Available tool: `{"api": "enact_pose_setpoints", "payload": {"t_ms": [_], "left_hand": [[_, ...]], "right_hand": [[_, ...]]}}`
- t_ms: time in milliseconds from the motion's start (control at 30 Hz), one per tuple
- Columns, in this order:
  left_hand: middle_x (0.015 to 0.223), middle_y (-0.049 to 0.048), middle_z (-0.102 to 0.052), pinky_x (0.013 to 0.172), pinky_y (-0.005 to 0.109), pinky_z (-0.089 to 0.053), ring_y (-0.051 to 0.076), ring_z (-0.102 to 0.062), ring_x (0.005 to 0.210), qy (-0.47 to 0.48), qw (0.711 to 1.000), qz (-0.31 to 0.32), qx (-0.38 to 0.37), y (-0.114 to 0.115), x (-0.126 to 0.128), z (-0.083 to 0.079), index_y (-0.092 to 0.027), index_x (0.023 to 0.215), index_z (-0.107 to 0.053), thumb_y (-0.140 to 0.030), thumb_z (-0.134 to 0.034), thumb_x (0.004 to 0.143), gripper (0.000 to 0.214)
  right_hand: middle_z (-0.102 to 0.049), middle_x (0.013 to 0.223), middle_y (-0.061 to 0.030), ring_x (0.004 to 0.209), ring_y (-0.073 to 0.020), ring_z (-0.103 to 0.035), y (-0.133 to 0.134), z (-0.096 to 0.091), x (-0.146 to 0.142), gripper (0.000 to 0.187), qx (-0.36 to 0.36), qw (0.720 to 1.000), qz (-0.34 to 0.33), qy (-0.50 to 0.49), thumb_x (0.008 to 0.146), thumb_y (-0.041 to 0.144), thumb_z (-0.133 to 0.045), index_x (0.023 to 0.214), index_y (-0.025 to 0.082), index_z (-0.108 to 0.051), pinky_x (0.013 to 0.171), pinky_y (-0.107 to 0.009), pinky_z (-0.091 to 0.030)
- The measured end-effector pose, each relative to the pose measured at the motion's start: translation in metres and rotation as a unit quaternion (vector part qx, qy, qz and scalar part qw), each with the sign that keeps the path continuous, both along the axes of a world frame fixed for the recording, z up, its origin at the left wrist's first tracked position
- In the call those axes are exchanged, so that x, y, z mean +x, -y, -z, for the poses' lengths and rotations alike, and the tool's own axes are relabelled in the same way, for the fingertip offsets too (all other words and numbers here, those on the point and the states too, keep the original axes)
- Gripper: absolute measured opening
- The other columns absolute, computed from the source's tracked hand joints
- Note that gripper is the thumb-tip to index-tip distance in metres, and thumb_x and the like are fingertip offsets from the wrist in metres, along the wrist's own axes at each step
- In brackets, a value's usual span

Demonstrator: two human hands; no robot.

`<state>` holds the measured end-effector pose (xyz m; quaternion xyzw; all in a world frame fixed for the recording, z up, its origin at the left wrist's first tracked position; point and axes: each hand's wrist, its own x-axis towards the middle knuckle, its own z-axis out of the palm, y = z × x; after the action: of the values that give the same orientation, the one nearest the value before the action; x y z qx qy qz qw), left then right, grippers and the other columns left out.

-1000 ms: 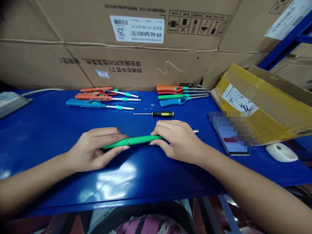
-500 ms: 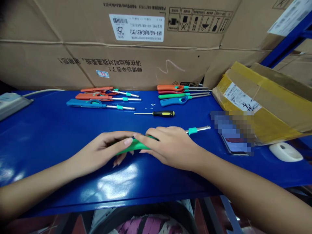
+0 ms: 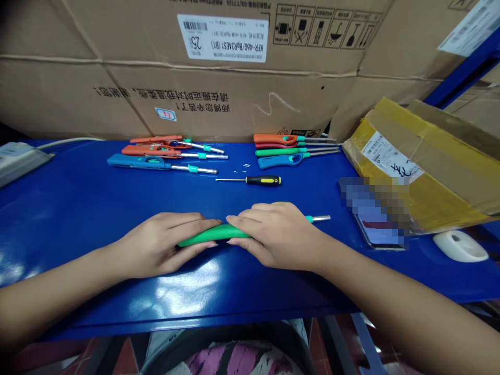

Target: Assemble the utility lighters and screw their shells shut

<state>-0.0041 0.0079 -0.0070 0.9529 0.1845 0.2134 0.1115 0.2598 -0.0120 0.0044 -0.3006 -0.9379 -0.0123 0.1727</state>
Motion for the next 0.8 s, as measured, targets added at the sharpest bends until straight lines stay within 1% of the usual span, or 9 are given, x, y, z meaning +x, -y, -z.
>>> {"api": "enact_pose_setpoints", "payload": {"t_ms": [100,233,300,400,533,600,733,800], "left_hand": [[0.087,0.0065,-0.068,0.064,0.028,-0.051,0.017,-0.065,0.072,-0.011,1.0,0.002,-0.02,0.004,0.003,-0.001,-0.009,0.114,-0.066,-0.028,-0.054,0.101,0.026],[0.088,0.0058,-0.069,0.065,0.025,-0.051,0.015,-0.065,0.072,0.022,0.998,0.0,-0.057,0.008,0.008,-0.003,-0.009,0.115,-0.065,-0.026,-0.053,0.102,0.024],[0.089,0.0054,-0.07,0.067,0.025,-0.051,0.015,-0.065,0.074,0.023,0.997,0.001,-0.074,0.007,0.008,-0.004,-0.01,0.117,-0.065,-0.025,-0.053,0.102,0.024],[0.095,0.0056,-0.071,0.072,0.024,-0.052,0.015,-0.068,0.08,0.011,0.996,-0.004,-0.09,-0.003,0.003,-0.005,-0.012,0.121,-0.064,-0.026,-0.053,0.102,0.026],[0.096,0.0058,-0.072,0.072,0.023,-0.053,0.015,-0.069,0.079,0.012,0.998,-0.013,-0.062,-0.02,-0.013,-0.006,-0.014,0.123,-0.064,-0.028,-0.056,0.101,0.028],[0.096,0.0063,-0.073,0.072,0.023,-0.053,0.015,-0.069,0.079,0.008,0.999,-0.012,-0.049,-0.024,-0.018,-0.007,-0.014,0.122,-0.065,-0.028,-0.056,0.1,0.028],[0.095,0.0061,-0.073,0.073,0.023,-0.054,0.015,-0.069,0.079,0.004,0.998,-0.013,-0.059,-0.022,-0.018,-0.007,-0.014,0.122,-0.064,-0.029,-0.054,0.102,0.027],[0.097,0.0067,-0.073,0.074,0.025,-0.054,0.015,-0.07,0.082,-0.018,0.998,-0.027,-0.048,-0.018,-0.014,-0.007,-0.015,0.122,-0.064,-0.029,-0.05,0.103,0.028]], "right_hand": [[-0.078,0.107,-0.0075,0.091,-0.0211,-0.072,-0.001,0.002,-0.002,0.036,-0.007,1.0,-0.012,0.01,0.103,0.039,-0.049,0.118,0.014,-0.07,0.078,-0.034,-0.053],[-0.077,0.089,-0.0048,0.078,-0.0183,-0.067,0.001,0.002,-0.005,0.034,-0.023,0.999,-0.019,0.015,0.104,0.038,-0.047,0.101,0.015,-0.073,0.072,-0.032,-0.048],[-0.075,0.085,-0.0029,0.074,-0.0177,-0.065,0.0,0.001,-0.003,0.035,-0.021,1.0,-0.016,0.011,0.103,0.041,-0.049,0.1,0.016,-0.073,0.07,-0.032,-0.047],[-0.076,0.087,-0.0029,0.076,-0.018,-0.066,-0.007,-0.002,0.005,0.033,-0.02,1.0,-0.003,0.006,0.102,0.042,-0.052,0.104,0.018,-0.073,0.071,-0.032,-0.047],[-0.077,0.097,-0.0054,0.086,-0.0195,-0.068,-0.017,-0.005,0.017,0.023,-0.023,0.999,0.031,0.018,0.1,0.032,-0.056,0.108,0.018,-0.072,0.077,-0.032,-0.048],[-0.077,0.098,-0.0055,0.087,-0.0197,-0.068,-0.019,-0.005,0.02,0.022,-0.024,0.999,0.041,0.023,0.1,0.03,-0.056,0.108,0.019,-0.072,0.078,-0.031,-0.048],[-0.074,0.085,-0.0056,0.076,-0.0195,-0.065,-0.015,-0.003,0.018,0.024,0.003,0.995,0.073,0.067,0.101,0.029,-0.051,0.097,0.017,-0.071,0.07,-0.031,-0.043],[-0.072,0.081,-0.0055,0.073,-0.0189,-0.062,-0.013,-0.003,0.017,0.025,0.024,0.994,0.078,0.077,0.101,0.028,-0.05,0.093,0.017,-0.071,0.069,-0.031,-0.04]]}}
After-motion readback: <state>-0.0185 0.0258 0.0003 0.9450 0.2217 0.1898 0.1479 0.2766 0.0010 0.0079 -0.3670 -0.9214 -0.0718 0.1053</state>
